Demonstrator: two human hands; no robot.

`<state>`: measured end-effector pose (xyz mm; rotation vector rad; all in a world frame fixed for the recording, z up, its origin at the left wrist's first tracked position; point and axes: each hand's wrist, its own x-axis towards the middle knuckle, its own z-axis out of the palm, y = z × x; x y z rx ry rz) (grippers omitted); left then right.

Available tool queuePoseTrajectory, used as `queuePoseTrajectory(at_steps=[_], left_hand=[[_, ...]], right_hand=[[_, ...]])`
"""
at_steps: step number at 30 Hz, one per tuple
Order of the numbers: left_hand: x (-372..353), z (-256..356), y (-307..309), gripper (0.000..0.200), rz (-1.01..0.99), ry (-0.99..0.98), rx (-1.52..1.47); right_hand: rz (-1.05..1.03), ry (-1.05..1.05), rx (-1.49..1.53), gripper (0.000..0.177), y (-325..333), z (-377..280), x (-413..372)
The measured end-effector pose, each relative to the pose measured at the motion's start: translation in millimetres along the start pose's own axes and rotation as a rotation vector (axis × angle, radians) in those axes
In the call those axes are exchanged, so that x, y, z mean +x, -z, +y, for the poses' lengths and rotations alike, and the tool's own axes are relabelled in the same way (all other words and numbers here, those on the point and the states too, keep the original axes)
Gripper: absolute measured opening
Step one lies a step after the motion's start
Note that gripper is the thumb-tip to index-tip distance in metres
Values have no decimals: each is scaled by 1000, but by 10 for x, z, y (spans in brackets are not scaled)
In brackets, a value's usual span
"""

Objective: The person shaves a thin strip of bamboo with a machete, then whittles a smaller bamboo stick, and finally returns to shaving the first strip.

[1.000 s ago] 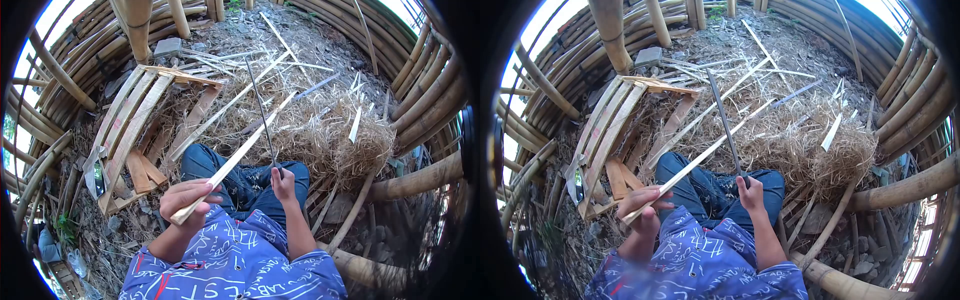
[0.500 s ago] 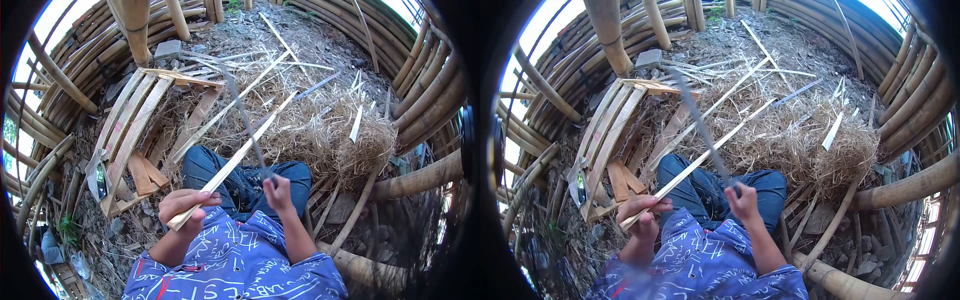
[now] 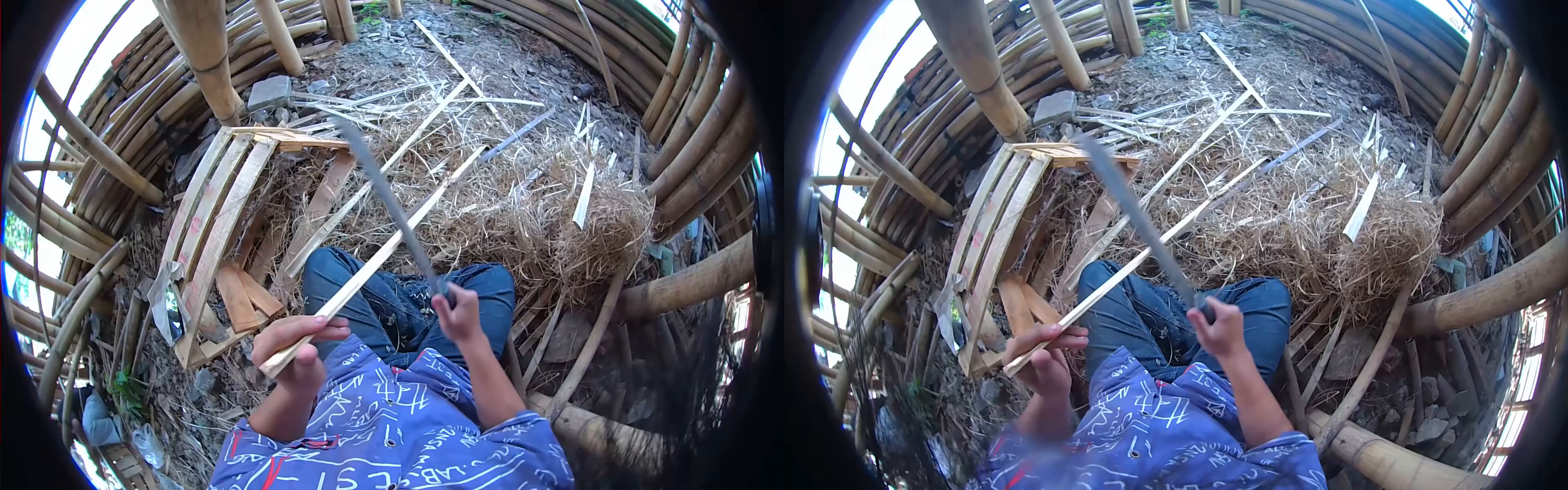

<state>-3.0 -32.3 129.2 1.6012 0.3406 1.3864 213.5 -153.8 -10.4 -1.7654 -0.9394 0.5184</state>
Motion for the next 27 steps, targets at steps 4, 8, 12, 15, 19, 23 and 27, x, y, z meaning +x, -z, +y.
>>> queuePoseTrajectory(at_steps=[4, 8, 12, 15, 19, 23, 27], left_hand=[[-40, -43, 73, 61, 37, 91, 48], [-58, -169, 28, 61, 34, 69, 55], [43, -172, 13, 62, 22, 29, 37], [25, -171, 71, 61, 46, 34, 22], [-16, -127, 217, 60, 58, -38, 15], [-128, -230, 155, 61, -1, 74, 77], [-44, -213, 156, 61, 45, 9, 14]], right_hand=[[196, -349, -102, 61, 114, 597, 421], [181, -323, -149, 63, 163, 466, 486], [82, -143, -82, 57, 16, 0, 302], [48, 54, -81, 54, -102, 32, 226], [183, -87, -267, 54, -11, 403, 440], [281, -265, -281, 55, 99, 822, 587], [337, -270, -317, 57, -12, 574, 459]])
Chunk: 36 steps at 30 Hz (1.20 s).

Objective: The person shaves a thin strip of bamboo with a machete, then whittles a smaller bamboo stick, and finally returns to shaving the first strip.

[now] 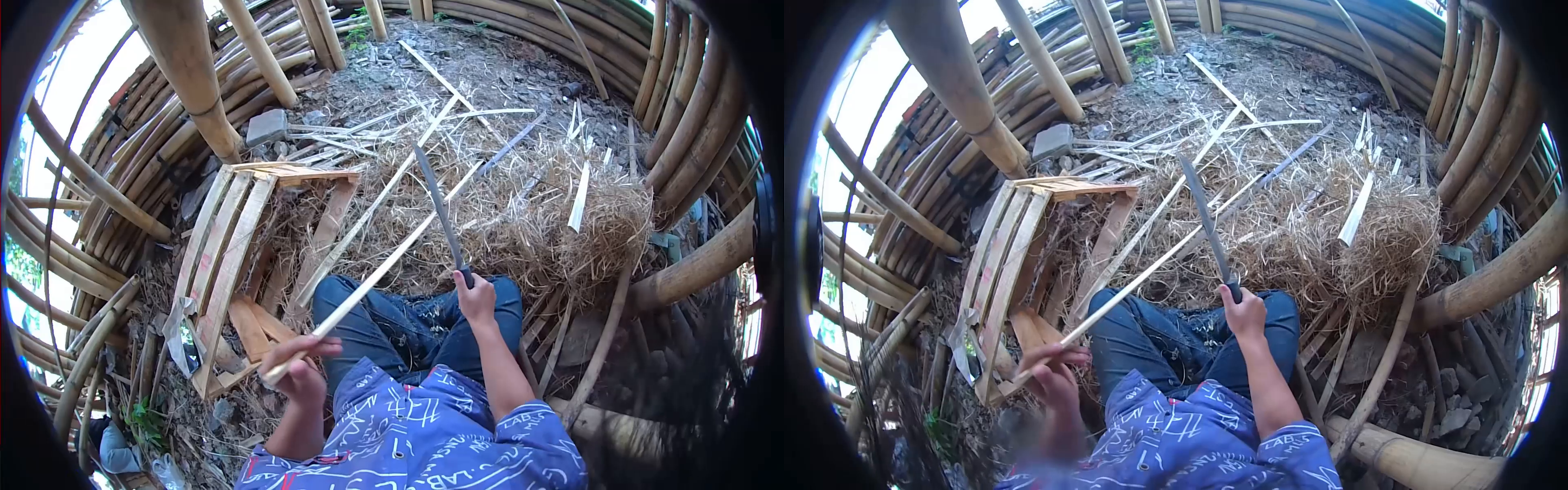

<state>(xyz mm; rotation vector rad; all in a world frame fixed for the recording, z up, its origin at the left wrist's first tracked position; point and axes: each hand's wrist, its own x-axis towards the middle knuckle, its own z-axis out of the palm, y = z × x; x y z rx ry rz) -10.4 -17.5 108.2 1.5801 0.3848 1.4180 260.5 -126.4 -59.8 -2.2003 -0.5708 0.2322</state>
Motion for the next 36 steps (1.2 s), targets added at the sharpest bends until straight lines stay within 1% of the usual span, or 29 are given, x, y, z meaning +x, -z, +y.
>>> queuePoseTrajectory(at_steps=[2, 4, 7, 8, 10, 11, 12, 14, 15, 17, 18, 22, 24, 25, 27, 28, 29, 30, 32, 34, 36], left_hand=[[48, 41, 70, 62, 36, 2, 20], [71, 39, 83, 63, 19, 1, 19], [30, 54, 94, 63, -13, -1, 9], [8, 56, 84, 62, -25, -6, -2], [-24, 77, 86, 61, -24, -16, 0], [-45, 110, 108, 60, 17, -32, 3], [-60, 149, 137, 60, 59, -45, 11], [-32, 201, 200, 61, 89, -47, 61], [-16, 207, 229, 62, 110, -33, 83], [27, 197, 224, 63, 147, -39, 135], [35, 156, 254, 63, 147, -49, 134], [107, 41, 366, 61, 157, 46, 53], [190, 27, 421, 56, 204, 106, 35], [208, -1, 476, 48, 192, 136, 47], [220, -69, 555, 46, 218, 168, 83], [234, -80, 569, 43, 250, 199, 115], [251, -70, 561, 33, 254, 246, 82], [256, -92, 549, 33, 251, 244, 81], [241, -151, 533, 24, 400, 310, 31], [245, -108, 534, 24, 375, 349, 61], [222, -112, 572, 25, 351, 389, 92]], right_hand=[[9, 25, 7, 57, 20, -38, -64], [0, 37, 49, 58, 97, -124, -137], [-161, 115, 60, 56, 167, -191, -228], [-151, 111, 61, 56, 205, -207, -228], [-328, 116, 236, 57, 282, -236, -205], [-207, 187, 118, 58, 240, -160, -150], [-207, 187, 119, 58, 232, -100, -51], [-1, 110, -245, 61, 281, 2, 131], [0, 111, -244, 61, 324, 37, 148], [28, -9, -282, 57, 378, 39, 247], [34, -3, -277, 57, 375, 40, 240], [-22, -82, -130, 63, 335, 186, -163], [-73, -159, 9, 63, 316, 225, -290], [-76, -165, 10, 63, 294, 275, -337], [-116, -239, 181, 62, 210, 404, -372], [-113, -243, 187, 62, 176, 459, -386], [-101, -197, 202, 59, 148, 512, -389], [-89, -149, 214, 57, 144, 519, -393], [-100, -150, 248, 56, 144, 532, -419], [-119, -152, 277, 55, 176, 483, -443], [-148, -201, 329, 53, 222, 421, -475]])
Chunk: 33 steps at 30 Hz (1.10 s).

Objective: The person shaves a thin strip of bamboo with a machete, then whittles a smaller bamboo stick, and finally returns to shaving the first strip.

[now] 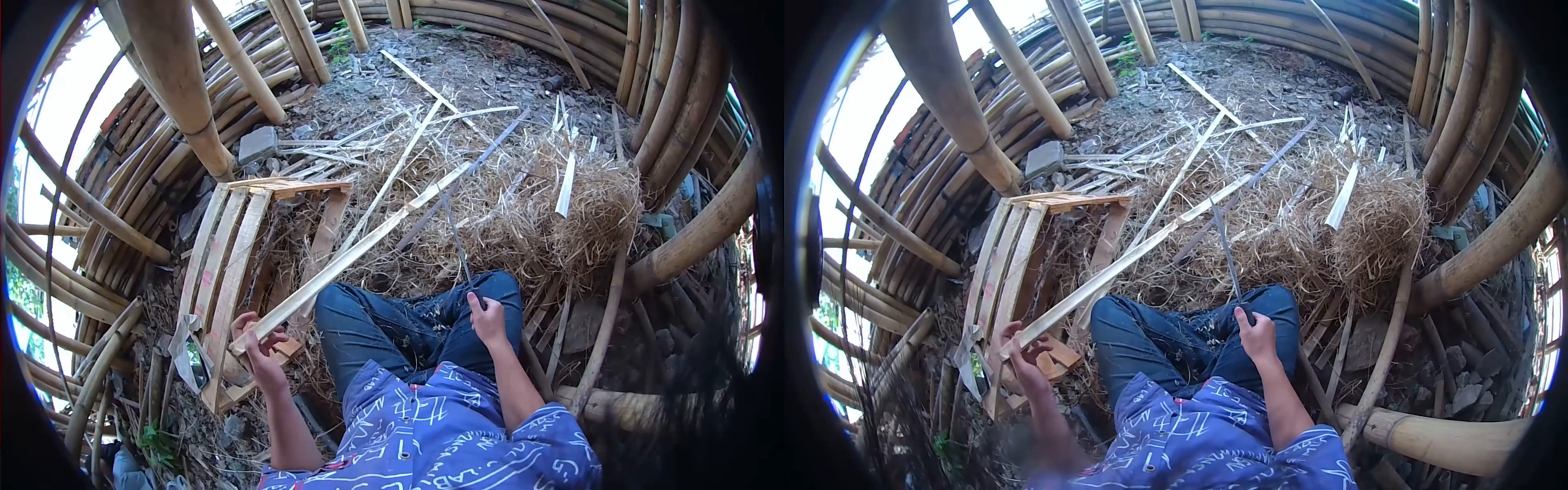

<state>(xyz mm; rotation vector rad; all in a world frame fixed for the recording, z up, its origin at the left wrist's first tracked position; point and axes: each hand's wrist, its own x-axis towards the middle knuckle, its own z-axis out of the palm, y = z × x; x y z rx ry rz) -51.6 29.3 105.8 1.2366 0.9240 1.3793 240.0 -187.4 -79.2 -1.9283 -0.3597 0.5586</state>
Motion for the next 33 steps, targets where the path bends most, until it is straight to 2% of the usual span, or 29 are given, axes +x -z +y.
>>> queuePoseTrajectory(at_steps=[2, 3, 6, 8, 12, 15, 16, 18, 19, 20, 22, 23, 24, 26, 28, 30, 32, 33], left_hand=[[40, -109, 141, 31, -74, 40, 163], [47, -148, 246, 33, -174, 84, 106], [-71, -257, 438, 33, -164, 110, -70], [-147, -320, 649, 34, -121, 74, -75], [-309, -419, 1315, 35, 3, 145, -89], [-485, -482, 1819, 33, 207, 395, -134], [-544, -473, 1927, 33, 238, 402, -131], [-695, -451, 2100, 36, 59, 662, -93], [-754, -438, 2168, 34, 108, 785, -156], [-820, -529, 2319, 34, 134, 788, -161], [-917, -808, 2603, 32, 125, 497, 755], [-910, -628, 2407, 32, 147, 281, 1204], [-840, -427, 2160, 32, 145, 297, 1205], [-666, -18, 1622, 35, 58, 100, 858], [-608, 375, 1136, 41, -174, 112, 457], [-553, 752, 626, 44, -557, -135, 96], [-534, 942, 222, 44, -854, -218, -361], [-584, 1049, 176, 44, -841, -195, -367]], right_hand=[[-10, -8, 5, 53, 2, -42, -30], [-17, -15, 13, 53, -5, -61, -35], [-13, 0, -1, 53, -14, -84, -61], [-30, -3, 17, 54, -5, -85, -67], [-35, -36, 110, 54, -2, -131, -95], [-53, -36, 117, 55, -21, -129, -99], [-48, -32, 137, 56, -33, -135, -99], [-82, -37, 127, 56, -54, -137, -111], [-83, -47, 136, 55, -68, -133, -100], [-79, -59, 148, 54, -86, -131, -96], [-92, -61, 129, 54, -116, -151, -107], [-83, -66, 121, 53, -115, -149, -126], [-87, -74, 108, 53, -116, -148, -136], [-124, -28, 109, 52, -126, -146, -144], [-148, -45, 118, 51, -160, -142, -164], [-135, -63, 151, 51, -202, -126, -187], [-148, -74, 136, 50, -220, -133, -225], [-157, -61, 132, 51, -210, -173, -265]])
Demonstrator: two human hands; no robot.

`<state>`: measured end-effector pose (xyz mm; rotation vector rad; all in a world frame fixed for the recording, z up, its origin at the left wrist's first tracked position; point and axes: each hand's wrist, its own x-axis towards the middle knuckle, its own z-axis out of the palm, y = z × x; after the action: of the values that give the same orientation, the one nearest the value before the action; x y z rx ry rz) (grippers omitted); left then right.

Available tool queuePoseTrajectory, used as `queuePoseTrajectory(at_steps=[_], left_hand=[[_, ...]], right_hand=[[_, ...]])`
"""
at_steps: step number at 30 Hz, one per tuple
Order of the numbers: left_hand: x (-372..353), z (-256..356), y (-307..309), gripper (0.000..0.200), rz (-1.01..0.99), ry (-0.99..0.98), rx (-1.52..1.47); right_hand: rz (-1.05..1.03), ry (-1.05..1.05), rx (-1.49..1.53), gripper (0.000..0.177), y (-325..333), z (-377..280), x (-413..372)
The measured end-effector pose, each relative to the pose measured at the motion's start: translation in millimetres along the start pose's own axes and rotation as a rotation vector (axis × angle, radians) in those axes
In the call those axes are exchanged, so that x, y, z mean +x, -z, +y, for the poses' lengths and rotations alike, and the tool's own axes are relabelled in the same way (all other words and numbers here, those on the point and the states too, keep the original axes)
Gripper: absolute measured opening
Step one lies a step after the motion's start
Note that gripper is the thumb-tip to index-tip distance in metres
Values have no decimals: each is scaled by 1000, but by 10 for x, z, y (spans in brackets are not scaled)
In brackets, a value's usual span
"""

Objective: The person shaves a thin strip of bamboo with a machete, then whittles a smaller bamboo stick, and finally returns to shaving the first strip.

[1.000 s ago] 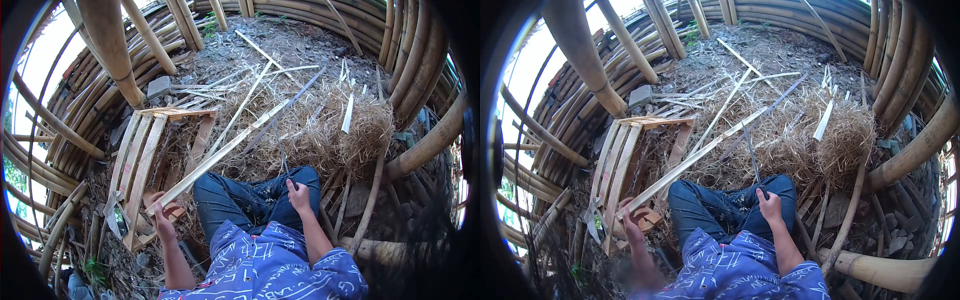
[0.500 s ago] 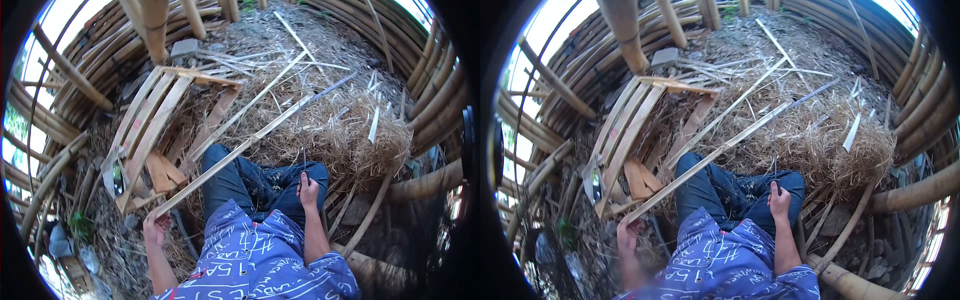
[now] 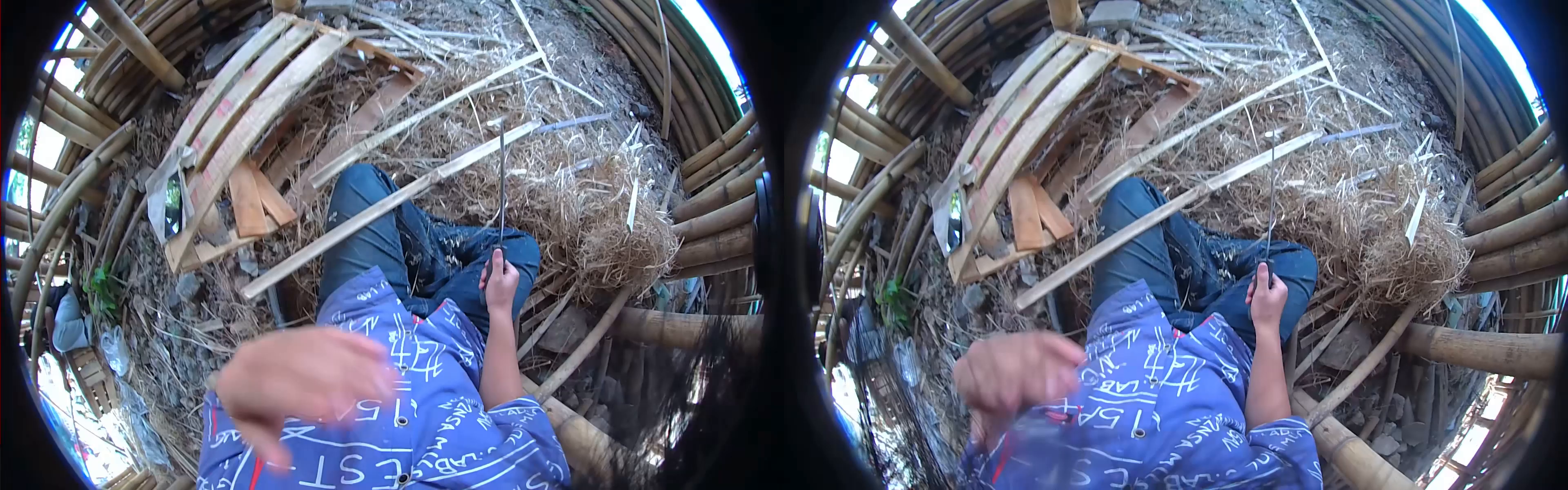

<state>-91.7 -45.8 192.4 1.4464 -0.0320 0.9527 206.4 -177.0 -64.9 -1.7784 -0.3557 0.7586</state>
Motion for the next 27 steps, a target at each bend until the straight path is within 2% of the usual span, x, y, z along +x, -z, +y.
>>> queuePoseTrajectory(at_steps=[4, 7, 9, 10, 12, 13, 15, 17, 19, 20, 22, 24, 26, 27], left_hand=[[223, 307, -213, 28, -145, -79, -240], [327, 215, -188, 25, -257, -114, -397], [283, 1, -115, 23, -403, -520, -337], [223, 108, -96, 23, -394, -511, -338], [67, 445, -63, 25, -203, -64, -417], [42, 433, -47, 25, -191, -56, -411], [45, 325, -9, 28, -206, -453, -205], [-25, 364, 29, 33, -239, -425, -206], [-136, 416, -3, 40, -81, -652, 78], [-253, 477, 54, 40, -86, -648, 74], [-598, 640, 363, 28, 151, -844, 118], [-878, 762, 563, 27, 400, -1029, 198], [-165, 110, 776, 50, 204, -146, 735], [-156, -212, 799, 30, 323, -59, 1080]], right_hand=[[-19, -8, -26, 51, 26, -7, -54], [14, -34, -31, 52, 31, 5, -49], [-33, -9, -46, 52, 23, -6, -52], [-19, -31, -31, 51, 4, -19, -44], [-28, -45, -56, 52, -22, -28, -24], [-19, -50, -78, 52, -39, -33, -26], [-6, -58, -92, 53, -59, -41, -34], [-54, -29, -84, 56, -55, -38, -32], [-61, -35, -102, 56, -61, -25, -20], [-67, -37, -114, 56, -70, -17, -18], [-46, -54, -130, 56, -23, 4, -43], [-49, -11, -143, 54, -66, -2, -40], [-52, -11, -120, 54, -122, -65, -69], [-40, -17, -110, 53, -128, -75, -87]])
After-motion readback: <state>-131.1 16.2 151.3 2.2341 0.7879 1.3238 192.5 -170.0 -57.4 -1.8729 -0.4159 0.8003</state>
